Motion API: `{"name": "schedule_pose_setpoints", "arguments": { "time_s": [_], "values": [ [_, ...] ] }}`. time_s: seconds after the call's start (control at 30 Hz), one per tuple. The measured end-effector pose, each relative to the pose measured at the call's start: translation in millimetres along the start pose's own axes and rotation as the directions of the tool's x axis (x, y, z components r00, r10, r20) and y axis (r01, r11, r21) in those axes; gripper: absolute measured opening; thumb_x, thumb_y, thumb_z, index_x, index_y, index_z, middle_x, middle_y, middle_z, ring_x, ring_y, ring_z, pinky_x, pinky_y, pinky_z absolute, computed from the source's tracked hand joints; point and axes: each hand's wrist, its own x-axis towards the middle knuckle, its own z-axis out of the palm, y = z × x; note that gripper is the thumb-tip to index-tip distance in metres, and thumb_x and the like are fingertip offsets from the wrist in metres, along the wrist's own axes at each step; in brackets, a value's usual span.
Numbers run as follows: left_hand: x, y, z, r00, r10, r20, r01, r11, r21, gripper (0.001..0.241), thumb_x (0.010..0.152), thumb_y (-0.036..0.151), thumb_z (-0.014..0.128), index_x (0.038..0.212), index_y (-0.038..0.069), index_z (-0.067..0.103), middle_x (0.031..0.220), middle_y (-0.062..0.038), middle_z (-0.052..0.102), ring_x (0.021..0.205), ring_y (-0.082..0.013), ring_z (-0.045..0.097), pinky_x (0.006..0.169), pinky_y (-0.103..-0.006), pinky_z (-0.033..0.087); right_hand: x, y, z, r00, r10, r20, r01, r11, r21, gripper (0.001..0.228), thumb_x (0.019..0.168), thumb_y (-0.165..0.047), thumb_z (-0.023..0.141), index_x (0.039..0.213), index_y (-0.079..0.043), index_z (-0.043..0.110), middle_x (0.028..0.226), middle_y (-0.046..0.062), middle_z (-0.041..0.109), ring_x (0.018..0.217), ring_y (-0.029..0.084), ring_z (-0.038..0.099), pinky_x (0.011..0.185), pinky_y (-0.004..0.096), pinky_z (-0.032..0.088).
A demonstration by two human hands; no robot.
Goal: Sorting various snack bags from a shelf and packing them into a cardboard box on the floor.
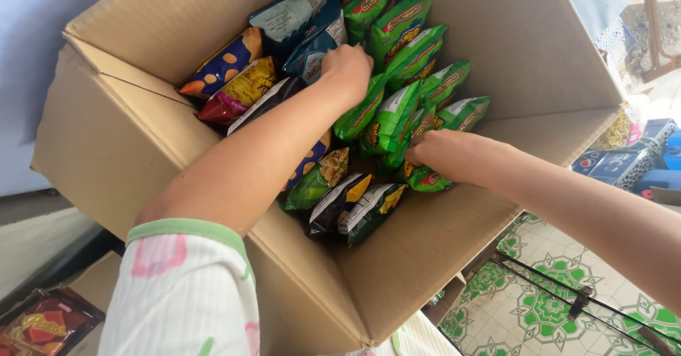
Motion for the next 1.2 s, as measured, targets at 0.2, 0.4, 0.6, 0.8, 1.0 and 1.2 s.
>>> {"name": "schedule_pose_setpoints", "arguments": {
  "time_s": [0.2, 0.4, 0.6, 0.8, 1.0, 1.2],
  "values": [
    [-6.2, 6.4, -27.3, 1.0, -0.022, -0.009, 0.022, 0.999, 0.039, 0.024, 0.088, 0.006, 0.066, 0.109, 0.009, 0.077, 0.113, -0.013, 0.074, 0.107, -0.0311, 0.071, 0.081, -0.0397, 0.06, 19.6, 4.3, 13.7, 1.0, -0.025, 0.005, 0.024, 0.996, 0.083, 0.022, 0.087, 0.001, 0.063, 0.107, -0.007, 0.067, 0.108, 0.014, 0.069, 0.099, 0.034, 0.071, 0.083, 0.045, 0.056],
    [21.3, -5.4, 42.1, 0.984, 0.071, -0.164, -0.059, 0.996, 0.073, 0.019, 0.098, 0.015, 0.062, 0.102, 0.011, 0.081, 0.1, -0.013, 0.077, 0.091, -0.0302, 0.076, 0.073, -0.0418, 0.061, 12.4, 1.0, 29.3, 0.998, 0.047, 0.035, -0.051, 0.991, 0.123, 0.085, 0.061, -0.023, 0.093, 0.134, -0.005, 0.055, 0.127, 0.015, 0.061, 0.115, 0.035, 0.064, 0.091, 0.045, 0.055],
    [-27.8, 33.8, -71.5, 0.976, 0.211, -0.058, -0.196, 0.96, 0.202, 0.015, 0.086, 0.01, 0.069, 0.097, 0.01, 0.079, 0.096, -0.01, 0.076, 0.091, -0.0293, 0.075, 0.065, -0.0479, 0.062, -23.8, -6.5, -5.3, 0.991, 0.073, -0.109, -0.109, 0.921, -0.373, 0.029, 0.09, -0.023, 0.068, 0.119, -0.021, 0.067, 0.129, 0.009, 0.059, 0.131, 0.032, 0.054, 0.089, 0.045, 0.055],
    [-67.6, 98.8, -16.1, 0.923, 0.378, -0.067, -0.382, 0.882, -0.278, 0.032, 0.077, 0.018, 0.073, 0.106, 0.004, 0.071, 0.104, -0.021, 0.069, 0.096, -0.0386, 0.07, 0.079, -0.0485, 0.059, -41.1, 51.2, 3.4, 0.984, 0.031, -0.175, -0.084, 0.948, -0.306, 0.035, 0.083, -0.01, 0.066, 0.116, -0.02, 0.071, 0.129, 0.007, 0.062, 0.11, 0.029, 0.066, 0.084, 0.04, 0.059],
    [-66.7, 111.1, 60.1, 0.954, 0.275, 0.117, -0.25, 0.949, -0.19, 0.02, 0.091, 0.014, 0.066, 0.107, 0.009, 0.078, 0.114, -0.016, 0.075, 0.104, -0.0356, 0.075, 0.083, -0.0468, 0.063, -29.2, 42.1, 19.7, 0.964, -0.042, -0.263, 0.0, 0.987, -0.16, 0.024, 0.078, -0.005, 0.066, 0.099, -0.014, 0.075, 0.117, 0.005, 0.069, 0.099, 0.029, 0.071, 0.078, 0.041, 0.059],
    [-89.3, 98.9, -37.1, 0.936, 0.213, 0.279, -0.136, 0.952, -0.273, 0.03, 0.078, 0.02, 0.076, 0.105, 0.007, 0.076, 0.113, -0.017, 0.072, 0.108, -0.0362, 0.07, 0.087, -0.0466, 0.059, -1.2, 24.7, 27.8, 0.99, -0.094, -0.106, 0.057, 0.947, -0.315, 0.01, 0.078, -0.011, 0.068, 0.083, -0.017, 0.074, 0.101, 0.005, 0.071, 0.089, 0.029, 0.073, 0.073, 0.042, 0.06]
  ]
}}
